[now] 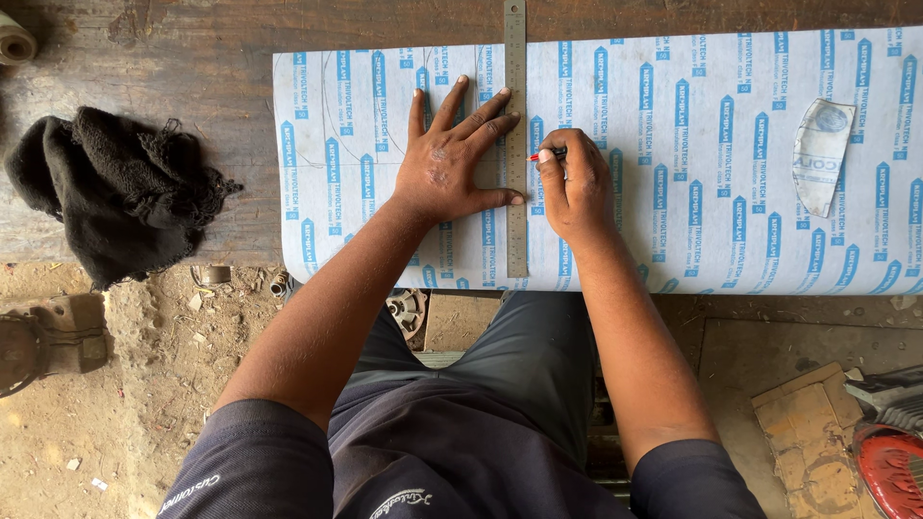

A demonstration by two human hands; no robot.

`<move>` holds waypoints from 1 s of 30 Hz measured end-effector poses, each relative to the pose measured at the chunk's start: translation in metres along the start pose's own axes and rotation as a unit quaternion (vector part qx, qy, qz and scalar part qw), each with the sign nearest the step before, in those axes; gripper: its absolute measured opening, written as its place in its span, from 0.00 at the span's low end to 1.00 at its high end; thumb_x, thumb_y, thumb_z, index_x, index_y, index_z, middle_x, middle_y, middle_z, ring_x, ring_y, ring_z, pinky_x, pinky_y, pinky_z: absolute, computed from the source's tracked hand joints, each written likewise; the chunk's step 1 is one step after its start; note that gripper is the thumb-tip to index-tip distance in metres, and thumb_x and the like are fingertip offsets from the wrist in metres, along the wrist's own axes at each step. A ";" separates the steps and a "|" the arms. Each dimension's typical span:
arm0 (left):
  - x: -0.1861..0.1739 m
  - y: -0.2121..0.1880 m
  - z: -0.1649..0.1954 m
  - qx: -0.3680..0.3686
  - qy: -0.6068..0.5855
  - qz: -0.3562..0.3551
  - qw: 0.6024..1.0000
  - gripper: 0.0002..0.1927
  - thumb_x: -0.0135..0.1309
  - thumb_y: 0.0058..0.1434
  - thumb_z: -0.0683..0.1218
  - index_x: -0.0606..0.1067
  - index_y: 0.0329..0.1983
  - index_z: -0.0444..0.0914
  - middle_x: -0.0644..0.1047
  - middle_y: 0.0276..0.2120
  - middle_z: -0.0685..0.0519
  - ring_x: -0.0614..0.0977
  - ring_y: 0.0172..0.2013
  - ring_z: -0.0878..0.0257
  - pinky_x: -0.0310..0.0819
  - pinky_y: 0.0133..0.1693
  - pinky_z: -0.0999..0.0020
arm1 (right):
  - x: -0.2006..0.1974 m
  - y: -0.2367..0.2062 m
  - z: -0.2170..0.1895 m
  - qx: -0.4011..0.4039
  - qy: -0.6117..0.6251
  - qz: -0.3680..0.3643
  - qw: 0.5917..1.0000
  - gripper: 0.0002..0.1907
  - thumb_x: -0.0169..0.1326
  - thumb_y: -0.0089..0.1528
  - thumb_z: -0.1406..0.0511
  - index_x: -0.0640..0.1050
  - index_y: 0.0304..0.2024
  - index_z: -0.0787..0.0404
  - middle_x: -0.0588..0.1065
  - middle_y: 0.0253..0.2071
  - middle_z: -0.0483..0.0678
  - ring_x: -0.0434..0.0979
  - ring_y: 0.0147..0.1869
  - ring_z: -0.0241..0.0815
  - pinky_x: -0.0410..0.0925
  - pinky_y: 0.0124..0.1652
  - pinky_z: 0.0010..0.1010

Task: The person marks a roll of insulation paper with a pencil and ruler, then uses scissors to cut along the marked lines. The person handles the paper, ruler, pencil, and scissors on a wooden workbench.

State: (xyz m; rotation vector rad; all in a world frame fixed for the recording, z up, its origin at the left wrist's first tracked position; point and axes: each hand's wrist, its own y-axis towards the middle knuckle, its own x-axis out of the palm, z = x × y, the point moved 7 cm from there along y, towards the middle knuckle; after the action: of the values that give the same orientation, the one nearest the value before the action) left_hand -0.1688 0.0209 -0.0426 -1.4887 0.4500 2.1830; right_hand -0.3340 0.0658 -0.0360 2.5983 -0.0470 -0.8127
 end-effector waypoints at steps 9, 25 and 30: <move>-0.001 -0.001 -0.001 0.004 0.004 0.003 1.000 0.55 0.56 0.43 0.84 0.66 0.71 0.55 0.58 0.74 0.58 0.48 0.75 0.44 0.25 0.67 0.25 | 0.000 0.001 -0.005 -0.011 -0.023 0.008 1.000 0.05 0.47 0.74 0.69 0.72 0.48 0.66 0.77 0.44 0.55 0.80 0.44 0.47 0.73 0.42 0.37; -0.031 -0.039 0.000 -0.044 -0.012 0.045 0.998 0.32 0.60 0.55 0.69 0.75 0.61 0.56 0.61 0.72 0.48 0.51 0.75 0.42 0.30 0.67 0.21 | -0.026 0.004 -0.056 -0.029 -0.112 0.113 0.987 0.09 0.49 0.71 0.68 0.77 0.52 0.64 0.79 0.48 0.55 0.78 0.53 0.56 0.71 0.52 0.44; -0.033 -0.063 -0.021 -0.026 -0.015 0.104 0.994 0.33 0.64 0.53 0.65 0.76 0.60 0.47 0.64 0.69 0.43 0.56 0.71 0.38 0.37 0.64 0.21 | -0.056 -0.018 -0.026 0.064 -0.016 0.169 0.983 0.11 0.48 0.72 0.67 0.77 0.55 0.63 0.81 0.49 0.52 0.79 0.53 0.51 0.71 0.54 0.38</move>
State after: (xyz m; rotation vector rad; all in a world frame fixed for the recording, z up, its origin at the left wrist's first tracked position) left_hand -0.1082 0.0575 -0.0197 -1.4915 0.5639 2.3909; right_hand -0.3677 0.1006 0.0062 2.5903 -0.5517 -0.7451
